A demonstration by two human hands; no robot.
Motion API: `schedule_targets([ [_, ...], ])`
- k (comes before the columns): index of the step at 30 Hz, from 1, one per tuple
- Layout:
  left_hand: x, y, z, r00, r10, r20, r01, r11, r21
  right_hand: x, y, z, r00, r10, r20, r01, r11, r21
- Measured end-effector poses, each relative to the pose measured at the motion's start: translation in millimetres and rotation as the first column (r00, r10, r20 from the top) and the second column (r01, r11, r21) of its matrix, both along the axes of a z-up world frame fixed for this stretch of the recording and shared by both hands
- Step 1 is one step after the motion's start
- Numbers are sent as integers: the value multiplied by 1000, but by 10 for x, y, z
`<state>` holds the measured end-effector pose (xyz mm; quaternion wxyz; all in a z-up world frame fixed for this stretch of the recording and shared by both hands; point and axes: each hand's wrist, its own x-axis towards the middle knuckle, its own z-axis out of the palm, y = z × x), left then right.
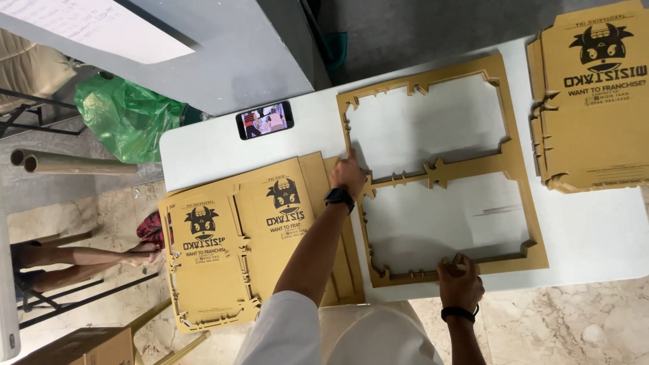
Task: Removing waste cardboard frames from die-cut templates and folding the edges to prepare them for assembly.
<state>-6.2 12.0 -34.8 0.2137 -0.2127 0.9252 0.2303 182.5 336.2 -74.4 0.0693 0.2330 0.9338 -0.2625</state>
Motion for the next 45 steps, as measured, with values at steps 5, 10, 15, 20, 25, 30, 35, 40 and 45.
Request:
schedule_targets([
  [5,-127,-38,125,999,36,9,-36,997,74,-74,-65,175,997,-32,74,33,999,-22],
  [10,-189,-47,-78,999,4,49,-7,998,67,-100,-85,250,988,-50,147,58,997,-47],
  [15,-201,-14,-244,999,-14,36,15,1000,-3,-85,-107,291,995,-53,85,58,997,-56],
  [20,-248,-8,-274,997,-23,74,26,999,-39,-148,-104,334,982,-55,183,70,994,-80],
  [25,-276,-42,-429,1000,-7,14,7,1000,-6,-522,-347,1465,835,-51,548,117,989,-86],
  [30,-295,-43,-295,997,19,79,-19,1000,0,-388,67,952,944,297,-144,-231,906,356],
  [35,-297,-80,-786,997,18,81,-12,997,-76,-1608,454,168,678,656,-332,-499,742,447],
  [40,-281,-57,-636,996,28,90,-20,997,-81,-2703,348,-231,507,857,-97,-744,491,453],
  [45,-262,-38,-481,996,-35,80,42,996,-82,-3068,490,-642,182,983,11,-820,146,553],
])
